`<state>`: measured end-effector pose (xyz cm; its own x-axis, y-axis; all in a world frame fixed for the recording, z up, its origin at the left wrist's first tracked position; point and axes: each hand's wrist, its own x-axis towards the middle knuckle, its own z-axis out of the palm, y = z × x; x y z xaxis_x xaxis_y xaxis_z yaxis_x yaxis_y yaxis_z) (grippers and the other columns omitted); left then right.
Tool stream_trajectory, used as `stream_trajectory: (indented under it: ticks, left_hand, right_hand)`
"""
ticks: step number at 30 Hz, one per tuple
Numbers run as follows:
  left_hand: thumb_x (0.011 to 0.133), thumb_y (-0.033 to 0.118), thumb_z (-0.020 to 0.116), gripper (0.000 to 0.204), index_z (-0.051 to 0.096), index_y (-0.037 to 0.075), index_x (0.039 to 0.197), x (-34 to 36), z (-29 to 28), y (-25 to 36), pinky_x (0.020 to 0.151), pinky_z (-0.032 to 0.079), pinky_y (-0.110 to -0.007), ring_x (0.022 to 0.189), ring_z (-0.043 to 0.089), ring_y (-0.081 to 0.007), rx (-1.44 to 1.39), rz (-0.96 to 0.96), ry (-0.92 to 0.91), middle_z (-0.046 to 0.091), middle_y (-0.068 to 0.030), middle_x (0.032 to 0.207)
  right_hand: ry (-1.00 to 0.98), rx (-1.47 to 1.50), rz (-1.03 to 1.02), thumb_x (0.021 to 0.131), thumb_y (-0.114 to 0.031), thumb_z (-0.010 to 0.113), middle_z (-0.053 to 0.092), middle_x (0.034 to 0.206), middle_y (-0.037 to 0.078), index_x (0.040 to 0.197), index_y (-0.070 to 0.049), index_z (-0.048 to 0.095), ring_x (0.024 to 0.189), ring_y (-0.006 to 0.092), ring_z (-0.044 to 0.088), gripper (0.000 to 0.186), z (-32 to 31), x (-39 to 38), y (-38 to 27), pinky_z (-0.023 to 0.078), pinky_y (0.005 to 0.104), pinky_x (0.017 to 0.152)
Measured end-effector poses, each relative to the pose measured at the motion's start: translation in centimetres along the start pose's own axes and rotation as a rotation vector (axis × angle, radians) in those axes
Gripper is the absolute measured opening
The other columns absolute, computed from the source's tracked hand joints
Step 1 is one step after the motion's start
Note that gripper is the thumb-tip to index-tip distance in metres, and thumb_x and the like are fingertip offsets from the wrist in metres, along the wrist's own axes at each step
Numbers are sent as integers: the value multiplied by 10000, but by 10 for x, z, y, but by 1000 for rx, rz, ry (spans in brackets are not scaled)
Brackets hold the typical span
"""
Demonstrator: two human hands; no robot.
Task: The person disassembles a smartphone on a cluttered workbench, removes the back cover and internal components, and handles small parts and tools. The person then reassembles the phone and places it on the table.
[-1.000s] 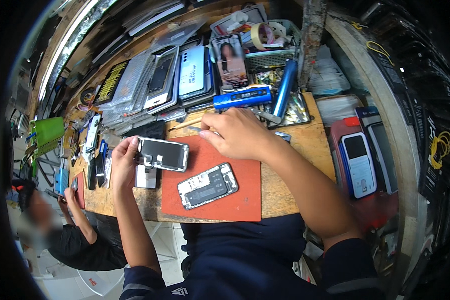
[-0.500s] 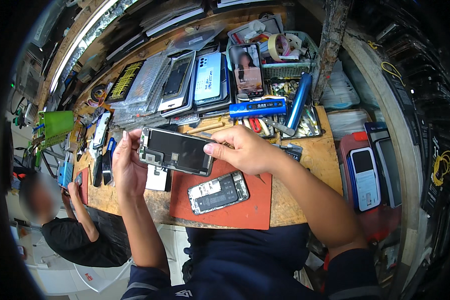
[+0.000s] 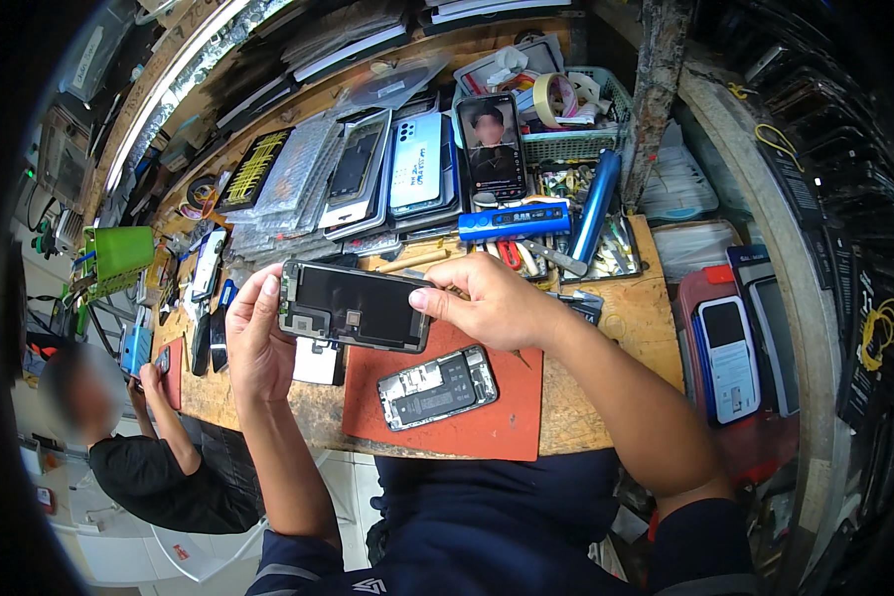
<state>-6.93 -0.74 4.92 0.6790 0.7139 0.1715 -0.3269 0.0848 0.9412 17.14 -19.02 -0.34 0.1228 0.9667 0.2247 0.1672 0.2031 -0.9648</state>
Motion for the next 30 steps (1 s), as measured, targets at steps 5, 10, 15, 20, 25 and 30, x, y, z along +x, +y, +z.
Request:
stream_trajectory:
  ticks: [5,10,15,20,25,30]
  left_hand:
    - [1110,114,599,241,676,-33,1285,-1,-5,-3,857,645,-325,993,762,-164,67,-17,29,773,-114,1154]
    - [1122,131,580,248,671,-33,1284,1,-7,-7,873,635,-320,1005,751,-163,-28,-19,7,766,-114,1154]
    - [1102,183,651,206,726,-4,1146,3,-4,-13,747,551,-224,835,668,-59,279,56,116,740,-22,994]
    - [1097,202,667,186,711,23,1066,1,-2,-17,645,524,-198,741,602,-17,372,39,134,637,52,880]
    - [1112,211,641,185,691,39,1069,5,-7,-25,632,511,-202,733,584,-13,396,12,131,642,52,872]
    - [1134,263,600,217,659,68,1059,8,-13,-39,610,500,-217,729,559,-9,341,-23,113,630,63,865]
  right_hand:
    - [3,-24,12,1091,-279,662,444,647,-19,772,-2,576,652,76,386,431,0,0,2,365,337,586]
    - [19,-46,1,1083,-264,668,482,636,14,816,13,624,651,93,418,387,2,1,2,396,352,602]
    - [29,-88,-27,1095,-273,669,430,671,-36,778,-23,569,679,66,373,416,4,0,1,357,315,602]
    - [50,-171,-15,1065,-286,683,492,637,58,790,-3,584,628,137,432,407,6,1,3,395,371,602]
    - [74,-188,-10,1050,-296,698,516,622,88,778,-1,597,602,164,462,414,7,2,4,408,392,600]
    - [66,-229,11,1046,-303,703,526,620,119,764,-3,593,584,204,483,426,8,2,5,413,405,599]
